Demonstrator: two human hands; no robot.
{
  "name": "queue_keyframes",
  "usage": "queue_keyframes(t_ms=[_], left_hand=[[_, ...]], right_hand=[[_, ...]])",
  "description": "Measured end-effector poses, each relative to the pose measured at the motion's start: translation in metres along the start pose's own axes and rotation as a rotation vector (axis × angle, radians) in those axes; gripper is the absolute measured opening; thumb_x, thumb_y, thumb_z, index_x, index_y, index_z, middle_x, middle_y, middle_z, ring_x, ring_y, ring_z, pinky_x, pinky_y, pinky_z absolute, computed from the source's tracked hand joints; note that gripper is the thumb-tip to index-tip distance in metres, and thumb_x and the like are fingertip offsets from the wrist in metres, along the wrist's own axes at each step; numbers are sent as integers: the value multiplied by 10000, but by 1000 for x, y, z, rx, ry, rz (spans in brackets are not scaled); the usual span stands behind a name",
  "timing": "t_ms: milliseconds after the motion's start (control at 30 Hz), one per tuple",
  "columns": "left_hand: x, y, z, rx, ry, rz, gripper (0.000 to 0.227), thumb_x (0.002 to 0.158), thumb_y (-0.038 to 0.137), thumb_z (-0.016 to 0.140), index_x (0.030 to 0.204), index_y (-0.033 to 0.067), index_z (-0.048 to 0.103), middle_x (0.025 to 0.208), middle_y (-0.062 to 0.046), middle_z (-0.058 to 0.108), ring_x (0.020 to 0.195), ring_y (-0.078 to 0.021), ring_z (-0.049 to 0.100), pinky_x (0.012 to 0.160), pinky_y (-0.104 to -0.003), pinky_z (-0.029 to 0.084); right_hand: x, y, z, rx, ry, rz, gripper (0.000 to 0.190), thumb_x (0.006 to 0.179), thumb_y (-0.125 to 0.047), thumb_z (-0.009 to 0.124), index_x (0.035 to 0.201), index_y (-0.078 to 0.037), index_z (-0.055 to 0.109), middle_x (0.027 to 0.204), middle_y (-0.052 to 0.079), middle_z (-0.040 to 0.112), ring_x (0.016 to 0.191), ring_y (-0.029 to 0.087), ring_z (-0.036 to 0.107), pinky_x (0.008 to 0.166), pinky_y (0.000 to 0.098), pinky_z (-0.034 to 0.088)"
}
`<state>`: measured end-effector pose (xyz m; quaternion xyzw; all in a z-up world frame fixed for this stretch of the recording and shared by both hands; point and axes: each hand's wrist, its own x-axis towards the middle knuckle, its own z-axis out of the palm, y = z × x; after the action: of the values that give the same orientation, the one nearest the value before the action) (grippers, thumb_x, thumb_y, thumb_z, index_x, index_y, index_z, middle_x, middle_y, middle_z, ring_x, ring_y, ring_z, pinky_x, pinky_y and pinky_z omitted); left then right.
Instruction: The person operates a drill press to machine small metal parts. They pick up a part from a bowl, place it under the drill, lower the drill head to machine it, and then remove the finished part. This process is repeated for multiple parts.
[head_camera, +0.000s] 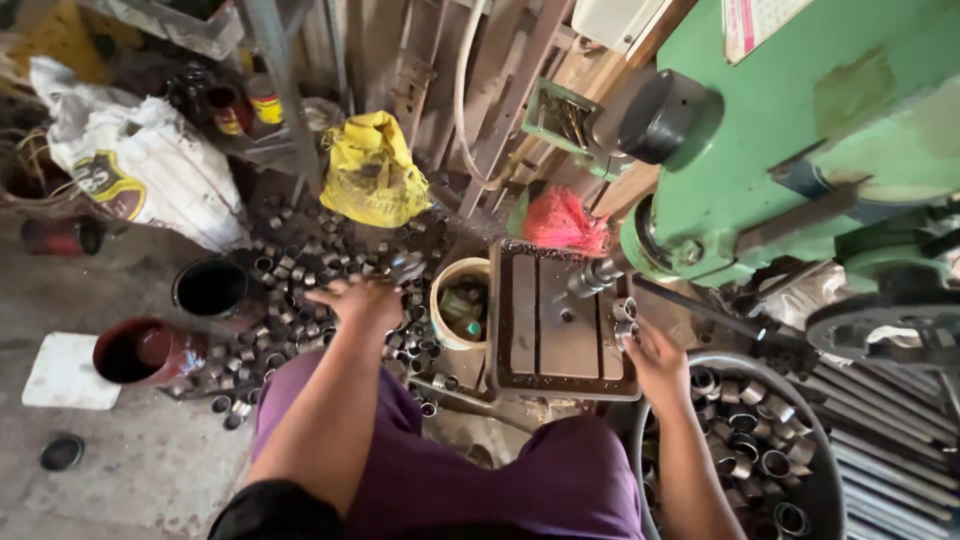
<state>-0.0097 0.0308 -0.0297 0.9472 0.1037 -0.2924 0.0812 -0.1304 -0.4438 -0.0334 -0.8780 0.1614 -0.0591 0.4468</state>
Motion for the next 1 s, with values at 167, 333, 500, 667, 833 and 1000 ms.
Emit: queue_keyframes(t_ms=[167,333,500,667,833,1000], left_hand=[[-10,-15,11,206,-162,-130,794,962,512,579,1633,260,237,1716,-137,92,1555,-487,-46,1042,-822,-101],[1,-40,35,111,174,-255,790,1003,676,445,1639,255,241,1730,-115,103,1551,-490,-14,1042,-824,-137],[3,-41,28,268,54,-211,952,866,660,630,1623,252,220,1684,-150,129,1506,-537,26,972,-815,-127],[-8,-14,65,511,233,34,873,895,547,594,1621,201,256,1676,-151,160,1485,-526,91,956,-824,-113],[-33,-2,88,346,21,448,532,940,342,595,1467,331,521,1619,-81,354,1473,-407,365,1139,-732,255],[-40,-13,80,240,39,525,414,863,258,683,1272,312,719,1512,-90,529,1309,-405,603,1091,-559,504]], right_hand=[[-75,26,-38,64,-26,-47,497,925,-123,715,1407,-42,628,1119,111,762,968,137,699,861,259,539],[-114,21,-73,-35,-85,-85,467,896,-154,742,1344,-70,642,1194,63,762,971,112,718,857,276,575],[-158,22,-107,-209,53,-79,426,872,-181,774,1286,-119,697,1043,94,789,869,117,722,761,280,586],[-198,57,-123,-208,203,182,362,888,-195,782,1232,-92,731,830,117,745,741,156,638,710,313,554],[-215,104,-121,-268,374,430,305,825,-247,781,1094,-103,773,908,147,774,839,279,730,751,384,567],[-232,134,-112,-316,562,528,314,847,-347,747,1040,-101,779,951,171,764,941,363,732,830,450,573]])
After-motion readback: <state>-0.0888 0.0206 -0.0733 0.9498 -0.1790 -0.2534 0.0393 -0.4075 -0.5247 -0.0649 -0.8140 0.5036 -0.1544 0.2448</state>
